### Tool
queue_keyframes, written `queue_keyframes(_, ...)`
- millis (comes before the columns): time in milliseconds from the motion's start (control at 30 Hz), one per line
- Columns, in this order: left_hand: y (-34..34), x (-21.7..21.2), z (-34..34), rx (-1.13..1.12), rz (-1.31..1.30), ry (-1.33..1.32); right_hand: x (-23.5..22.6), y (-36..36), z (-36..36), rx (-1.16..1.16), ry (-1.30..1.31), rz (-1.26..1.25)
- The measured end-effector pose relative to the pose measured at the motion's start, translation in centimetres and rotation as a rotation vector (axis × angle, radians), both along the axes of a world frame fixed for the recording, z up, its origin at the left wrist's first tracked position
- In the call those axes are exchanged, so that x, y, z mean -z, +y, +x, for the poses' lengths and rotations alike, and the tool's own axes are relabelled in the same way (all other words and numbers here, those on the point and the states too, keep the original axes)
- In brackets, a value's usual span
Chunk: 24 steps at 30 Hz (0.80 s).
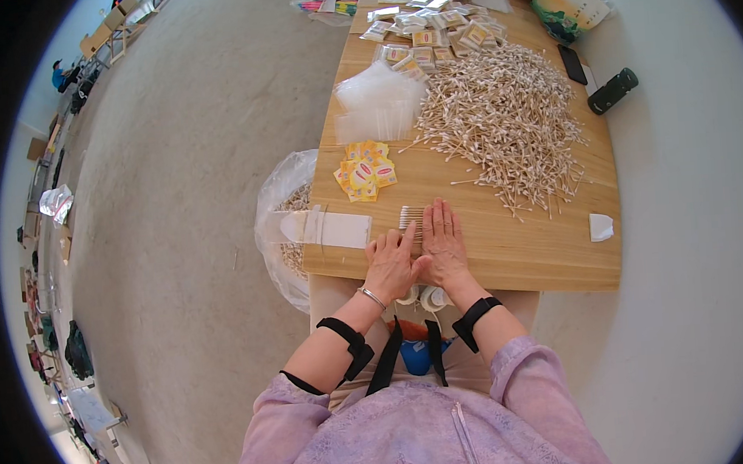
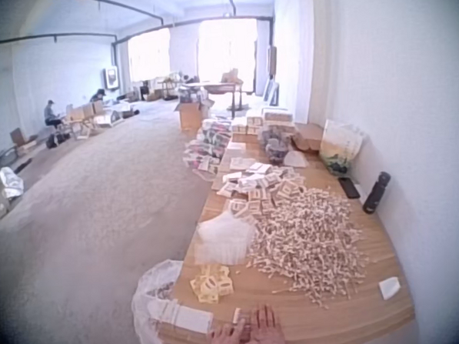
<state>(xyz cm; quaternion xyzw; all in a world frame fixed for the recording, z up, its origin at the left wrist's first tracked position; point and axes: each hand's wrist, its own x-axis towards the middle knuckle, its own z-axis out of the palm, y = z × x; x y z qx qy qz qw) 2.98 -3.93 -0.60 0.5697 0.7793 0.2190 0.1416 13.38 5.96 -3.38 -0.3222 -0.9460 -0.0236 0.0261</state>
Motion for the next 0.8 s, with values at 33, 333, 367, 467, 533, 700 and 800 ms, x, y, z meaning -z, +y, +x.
queue_keyframes(33,-0.1,0.1,-0.1,0.009,0.013,0.013,-0.1,0.0,0.0,-0.002,0.011,-0.028)
queue_keyframes(333,0.3,-0.2,-0.1,-0.003,0.010,0.015,-0.5,0.0,0.1,-0.005,0.063,-0.124)
queue_keyframes(367,0.4,-0.3,-0.2,-0.025,0.015,-0.001,-0.4,-0.1,0.0,-0.003,0.024,-0.081)
queue_keyframes(467,0.8,0.0,-0.5,-0.021,0.011,0.014,-0.1,-0.1,0.0,-0.009,0.160,-0.161)
queue_keyframes(533,0.8,-0.1,-0.6,-0.001,0.003,0.013,-0.2,0.0,0.0,0.000,0.141,-0.173)
queue_keyframes(700,0.6,-0.6,-0.8,0.024,-0.019,-0.004,-0.5,0.0,-0.1,0.012,0.100,-0.190)
queue_keyframes(800,0.9,-0.7,-0.8,0.003,-0.007,-0.007,-0.9,0.0,-0.3,0.014,0.071,-0.179)
